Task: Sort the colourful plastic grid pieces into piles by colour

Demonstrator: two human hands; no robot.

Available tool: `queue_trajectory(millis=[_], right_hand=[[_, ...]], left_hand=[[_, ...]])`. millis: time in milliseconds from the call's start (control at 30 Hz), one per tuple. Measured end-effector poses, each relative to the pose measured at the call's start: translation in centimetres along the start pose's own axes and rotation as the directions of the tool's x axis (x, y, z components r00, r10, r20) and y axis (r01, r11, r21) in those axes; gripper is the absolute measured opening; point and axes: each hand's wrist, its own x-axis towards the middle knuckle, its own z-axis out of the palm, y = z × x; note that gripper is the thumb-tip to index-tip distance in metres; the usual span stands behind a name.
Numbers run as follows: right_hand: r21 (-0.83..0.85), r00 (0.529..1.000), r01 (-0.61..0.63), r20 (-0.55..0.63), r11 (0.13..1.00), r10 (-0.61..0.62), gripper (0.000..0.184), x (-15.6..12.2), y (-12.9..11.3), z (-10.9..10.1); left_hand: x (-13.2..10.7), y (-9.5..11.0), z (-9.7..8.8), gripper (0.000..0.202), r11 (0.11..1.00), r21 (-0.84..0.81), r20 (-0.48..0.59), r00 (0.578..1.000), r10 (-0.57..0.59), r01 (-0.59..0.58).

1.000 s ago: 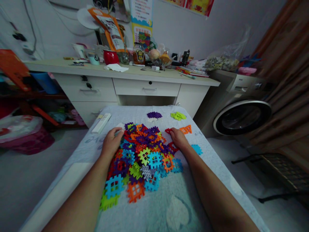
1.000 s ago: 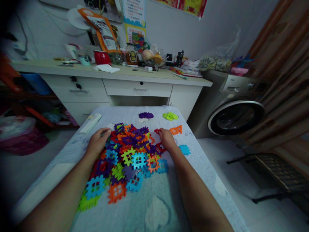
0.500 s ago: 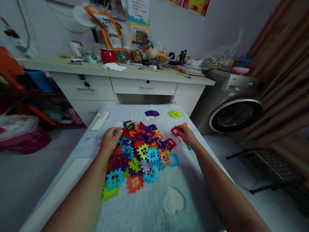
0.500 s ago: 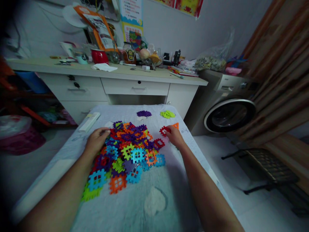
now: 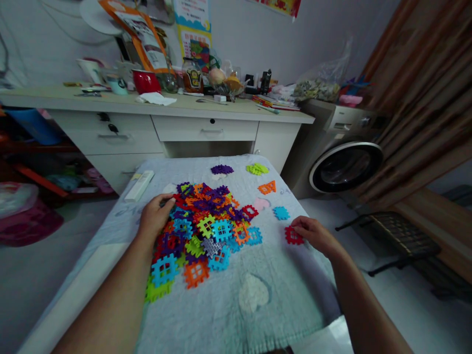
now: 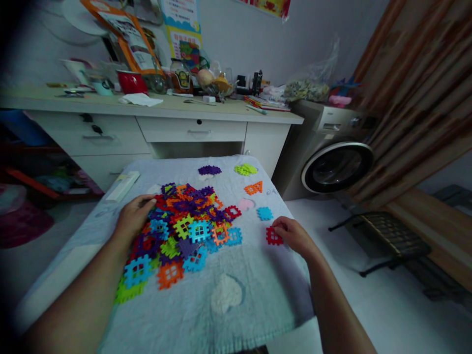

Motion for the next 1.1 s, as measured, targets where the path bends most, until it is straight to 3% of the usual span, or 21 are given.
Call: queue_trajectory(millis=[100, 300, 500, 600, 800, 933, 1100], right_hand=[[-0.117, 1.000, -0.009, -0.013, 0.993, 0.008, 0.019, -0.2, 0.3, 0.3], [-0.412, 0.984, 0.042, -0.141, 0.910, -0.110, 0.028, 1.1, -0.2, 0.2], [-0.574, 0.976, -0.071, -0.209, 0.816, -0.062, 0.065, 3.9, -2.4, 1.8], [-0.610, 0.974, -0.110, -0.221, 0.785, -0.036, 0.061, 5.0, -2.9, 2.8], [-0.577, 0.966, -0.073, -0.245, 0.813, -0.087, 0.056, 6.3, -2.7, 3.3], [-0.561, 0.958, -0.053, -0.264, 0.826, -0.117, 0.058, 5.6, -2.2, 2.7], [-0.598, 0.979, -0.038, -0.181, 0.800, -0.089, 0.063, 1.8, -1.2, 1.7]], left_hand=[[-0.1, 0.0, 0.0, 0.043, 1.000, -0.019, -0.015, 1.000, -0.014, 0.014], [-0.2, 0.3, 0.0, 0.039, 0.999, 0.027, -0.041, 0.999, -0.036, 0.037], [-0.4, 0.9, 0.0, 0.036, 0.999, 0.010, -0.055, 0.998, -0.040, 0.041], [-0.6, 1.2, 0.0, 0.035, 0.999, 0.006, -0.066, 0.997, -0.040, 0.041], [-0.8, 1.8, -0.1, 0.036, 0.997, 0.040, -0.082, 0.995, -0.055, 0.058], [-0.7, 1.5, -0.1, 0.036, 0.998, 0.017, -0.082, 0.995, -0.055, 0.057], [-0.5, 1.2, -0.1, 0.038, 0.994, -0.082, -0.083, 0.994, -0.076, 0.069]])
